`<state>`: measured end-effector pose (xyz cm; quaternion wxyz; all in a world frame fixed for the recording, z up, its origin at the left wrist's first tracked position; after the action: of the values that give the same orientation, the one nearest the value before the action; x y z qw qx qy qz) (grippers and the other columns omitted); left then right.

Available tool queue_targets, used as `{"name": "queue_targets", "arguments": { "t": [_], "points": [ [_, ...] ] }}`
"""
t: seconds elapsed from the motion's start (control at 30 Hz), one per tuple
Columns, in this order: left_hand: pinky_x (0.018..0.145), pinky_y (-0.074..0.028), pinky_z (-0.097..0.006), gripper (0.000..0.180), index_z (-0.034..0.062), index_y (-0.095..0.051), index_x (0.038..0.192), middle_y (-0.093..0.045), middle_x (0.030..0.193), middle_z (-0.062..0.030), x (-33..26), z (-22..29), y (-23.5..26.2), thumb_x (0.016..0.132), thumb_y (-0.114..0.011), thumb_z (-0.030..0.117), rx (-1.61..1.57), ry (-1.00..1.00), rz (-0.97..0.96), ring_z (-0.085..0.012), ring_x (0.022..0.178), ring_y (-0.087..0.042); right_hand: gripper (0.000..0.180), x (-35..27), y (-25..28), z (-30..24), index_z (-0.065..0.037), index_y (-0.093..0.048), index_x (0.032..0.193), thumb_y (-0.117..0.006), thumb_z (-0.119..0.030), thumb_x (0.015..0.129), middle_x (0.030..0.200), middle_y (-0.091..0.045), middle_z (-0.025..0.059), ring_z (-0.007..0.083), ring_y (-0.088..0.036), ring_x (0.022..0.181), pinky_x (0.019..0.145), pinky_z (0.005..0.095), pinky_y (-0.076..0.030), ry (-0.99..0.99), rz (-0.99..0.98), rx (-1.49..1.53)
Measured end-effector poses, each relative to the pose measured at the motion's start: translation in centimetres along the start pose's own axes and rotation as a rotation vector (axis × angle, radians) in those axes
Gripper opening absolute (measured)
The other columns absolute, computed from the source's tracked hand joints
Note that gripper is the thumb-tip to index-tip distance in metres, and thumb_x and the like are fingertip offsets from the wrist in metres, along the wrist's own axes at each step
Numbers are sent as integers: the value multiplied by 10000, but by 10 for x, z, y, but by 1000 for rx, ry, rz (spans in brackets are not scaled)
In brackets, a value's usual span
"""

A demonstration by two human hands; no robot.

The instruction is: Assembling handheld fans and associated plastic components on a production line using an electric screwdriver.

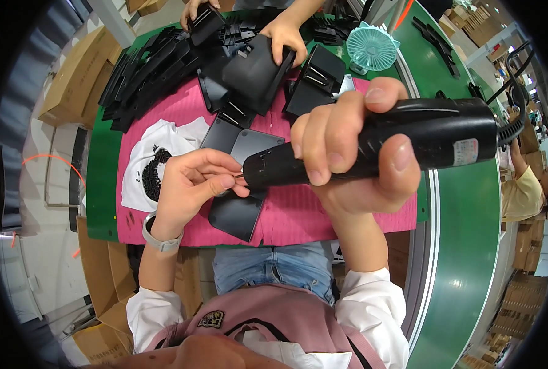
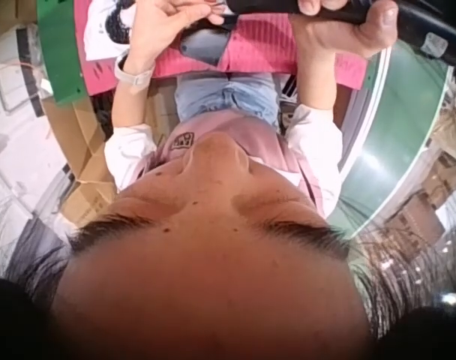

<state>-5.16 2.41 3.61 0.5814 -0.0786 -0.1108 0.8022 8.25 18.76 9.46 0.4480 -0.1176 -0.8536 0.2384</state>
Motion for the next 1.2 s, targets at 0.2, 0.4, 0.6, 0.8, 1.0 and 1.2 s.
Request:
{"name": "queue_targets", "arguments": {
  "t": [0.2,0.4,0.6,0.8,1.0,1.2],
  "points": [
    [770,-539,-263,145,-75,-613,986,-681,890,-149,1,-2,-2,846,-615,-38,67,8,-54,-195,826,-687,353,-3,-1,3,-79,-455,1139,-548,-277,862,603,-493,35,159,-486,458,508,331,-415,-54,13,-65],
    [731,-546,-258,127,-75,-615,952,-681,874,-138,-1,-7,0,827,-629,-58,145,-86,-16,-183,789,-688,349,-5,-13,13,-79,-462,1116,-521,-338,889,628,-453,11,128,-434,470,579,303,-377,-116,112,-181],
    [715,-538,-259,201,-53,-599,1012,-671,850,-99,1,0,-1,822,-657,-25,-2,-155,43,-168,787,-674,297,2,-6,15,-87,-518,1120,-427,-290,923,623,-484,20,159,-464,486,581,341,-410,-97,279,6],
    [542,-446,-315,330,-44,-577,1032,-637,719,-115,7,-7,14,876,-634,241,665,-240,385,-189,630,-633,338,-2,-15,29,-69,-448,1088,-573,-276,851,617,-481,18,134,-462,458,511,293,-388,-177,-48,-270],
    [544,-434,-389,338,-54,-549,1056,-568,574,-158,11,-20,12,904,-568,246,826,-68,134,-324,572,-596,347,-7,-25,35,-27,-447,1029,-666,-151,790,646,-522,48,115,-485,493,483,249,-412,-239,21,-337],
    [511,-415,-351,320,-71,-541,1047,-569,575,-133,6,-24,18,847,-628,163,595,63,90,-243,514,-579,305,0,-29,43,23,-511,954,-712,-83,750,678,-564,55,96,-547,553,515,227,-453,-261,46,-445]
  ]
}}
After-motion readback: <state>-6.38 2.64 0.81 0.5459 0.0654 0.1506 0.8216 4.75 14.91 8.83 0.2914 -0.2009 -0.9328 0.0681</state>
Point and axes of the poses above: each hand's wrist, its own x-axis towards the middle knuckle, its own y-axis out of the back of the hand, z = x × y, the point moved 1 cm from there along x, towards the middle knuckle
